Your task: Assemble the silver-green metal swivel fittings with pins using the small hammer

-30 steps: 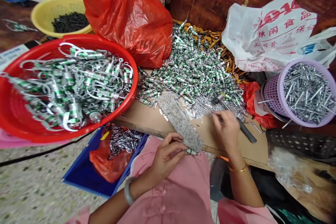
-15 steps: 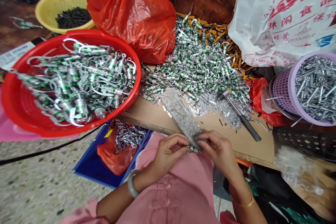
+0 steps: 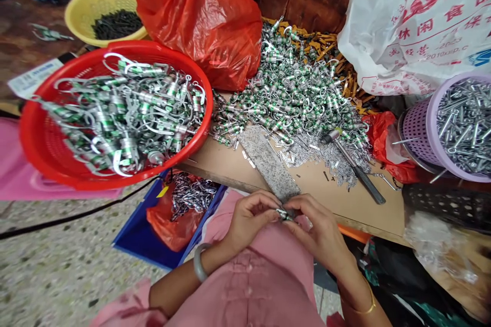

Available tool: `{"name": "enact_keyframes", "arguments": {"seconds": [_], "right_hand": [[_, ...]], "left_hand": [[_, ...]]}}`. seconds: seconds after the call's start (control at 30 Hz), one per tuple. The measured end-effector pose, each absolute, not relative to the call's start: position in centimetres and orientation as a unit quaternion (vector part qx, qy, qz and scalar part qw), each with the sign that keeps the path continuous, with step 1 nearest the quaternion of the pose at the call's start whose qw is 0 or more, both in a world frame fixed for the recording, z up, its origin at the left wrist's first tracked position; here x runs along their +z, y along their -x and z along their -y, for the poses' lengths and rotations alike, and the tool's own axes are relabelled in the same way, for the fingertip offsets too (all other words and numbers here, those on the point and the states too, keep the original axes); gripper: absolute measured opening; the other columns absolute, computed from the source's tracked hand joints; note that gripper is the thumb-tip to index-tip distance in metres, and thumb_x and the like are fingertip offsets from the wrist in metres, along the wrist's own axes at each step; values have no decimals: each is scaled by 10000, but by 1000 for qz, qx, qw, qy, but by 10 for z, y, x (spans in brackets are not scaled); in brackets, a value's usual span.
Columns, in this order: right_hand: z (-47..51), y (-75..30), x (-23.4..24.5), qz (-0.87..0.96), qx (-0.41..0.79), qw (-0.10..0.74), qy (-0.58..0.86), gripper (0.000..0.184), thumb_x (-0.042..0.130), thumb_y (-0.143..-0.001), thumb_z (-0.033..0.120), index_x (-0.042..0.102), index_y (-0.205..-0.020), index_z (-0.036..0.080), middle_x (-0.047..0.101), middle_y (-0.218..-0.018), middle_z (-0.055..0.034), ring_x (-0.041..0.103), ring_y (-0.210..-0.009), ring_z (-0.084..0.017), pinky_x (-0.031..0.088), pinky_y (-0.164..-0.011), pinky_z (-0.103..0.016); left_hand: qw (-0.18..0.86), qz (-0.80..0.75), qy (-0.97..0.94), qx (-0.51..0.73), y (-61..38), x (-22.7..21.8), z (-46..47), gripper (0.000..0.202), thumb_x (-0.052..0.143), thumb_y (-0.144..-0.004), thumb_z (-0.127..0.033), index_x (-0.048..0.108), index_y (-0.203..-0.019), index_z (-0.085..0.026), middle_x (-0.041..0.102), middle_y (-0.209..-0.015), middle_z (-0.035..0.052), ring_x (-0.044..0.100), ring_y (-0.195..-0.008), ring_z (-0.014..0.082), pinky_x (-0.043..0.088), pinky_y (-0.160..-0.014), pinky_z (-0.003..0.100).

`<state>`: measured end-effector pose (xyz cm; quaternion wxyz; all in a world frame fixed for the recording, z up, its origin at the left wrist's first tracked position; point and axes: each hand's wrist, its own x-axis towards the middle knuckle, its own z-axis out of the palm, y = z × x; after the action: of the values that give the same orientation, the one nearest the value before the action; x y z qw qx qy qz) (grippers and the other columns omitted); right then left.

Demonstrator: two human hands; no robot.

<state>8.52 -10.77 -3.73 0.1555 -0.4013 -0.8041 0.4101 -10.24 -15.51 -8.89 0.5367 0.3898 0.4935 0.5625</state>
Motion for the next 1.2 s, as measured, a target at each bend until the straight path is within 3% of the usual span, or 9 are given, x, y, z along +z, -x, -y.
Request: {"name": "enact_keyframes", "arguments": {"seconds": [0.13, 0.33, 0.5, 0.63, 0.73, 0.9, 0.97, 1.07, 1.2], "right_hand": [[117, -84, -44, 800, 374, 183, 431, 111, 564, -1006, 291, 633, -1077, 241, 680, -966, -59, 675, -864, -194, 546, -743, -293], [116, -88, -48, 781, 400, 216, 428, 107, 584, -993, 271, 663, -1058, 238, 690, -973, -61, 671, -891, -195, 542, -761, -294], [125, -93, -48, 711, 481, 150, 490, 183, 596, -972, 346, 707, -908, 215, 703, -814, -30, 651, -720, -167, 492, -628, -251], [133, -100, -61, 605, 571, 125, 541, 298, 613, -933, 432, 692, -795, 179, 647, -644, 3, 560, -564, -132, 410, -526, -227], [138, -105, -74, 560, 594, 139, 560, 377, 623, -906, 510, 693, -785, 160, 651, -648, -6, 545, -563, -125, 408, -544, -233], [136, -115, -78, 548, 601, 121, 570, 442, 636, -887, 585, 704, -793, 158, 674, -659, -22, 569, -580, -140, 428, -559, -247], [123, -121, -74, 586, 556, 120, 577, 415, 625, -911, 562, 710, -799, 172, 687, -689, -26, 587, -606, -154, 443, -574, -259], [89, -122, -72, 689, 381, 175, 591, 313, 587, -964, 472, 732, -892, 204, 726, -824, -45, 628, -697, -183, 481, -656, -298], [38, -105, -84, 827, 188, 180, 498, 232, 523, -1012, 318, 733, -1003, 222, 737, -998, -78, 658, -935, -230, 494, -836, -345]], "left_hand": [[471, -529, -465, 531, 107, -85, 154, 35, 755, -829, -209, 774, -802, -223, 780, -866, 73, 711, -852, 225, 549, -790, 336], [464, -456, -604, 461, 120, -72, 145, 183, 663, -856, -130, 795, -922, -237, 802, -942, 97, 729, -889, 237, 539, -842, 354], [630, -474, -425, 446, 104, -87, 150, 107, 719, -827, -227, 752, -737, -179, 749, -735, 59, 675, -697, 188, 508, -663, 278], [738, -442, -234, 454, 86, -105, 165, 247, 868, -678, -254, 688, -825, -171, 719, -756, 10, 651, -696, 146, 502, -659, 234], [744, -429, -175, 482, 78, -112, 171, 396, 915, -607, -216, 629, -879, -185, 725, -827, 3, 668, -756, 145, 517, -698, 232], [696, -473, -178, 509, 75, -113, 170, 363, 885, -624, -151, 607, -857, -179, 710, -776, -7, 662, -739, 136, 514, -711, 231], [679, -489, -186, 515, 76, -113, 168, 340, 858, -641, -137, 600, -857, -182, 717, -781, -5, 667, -736, 139, 512, -698, 230], [643, -508, -195, 540, 81, -114, 164, 332, 840, -642, -128, 591, -854, -190, 719, -774, -9, 667, -726, 134, 505, -683, 222], [629, -512, -204, 548, 86, -117, 161, 342, 849, -635, -140, 596, -860, -190, 705, -739, -19, 642, -680, 121, 489, -644, 209]]}}
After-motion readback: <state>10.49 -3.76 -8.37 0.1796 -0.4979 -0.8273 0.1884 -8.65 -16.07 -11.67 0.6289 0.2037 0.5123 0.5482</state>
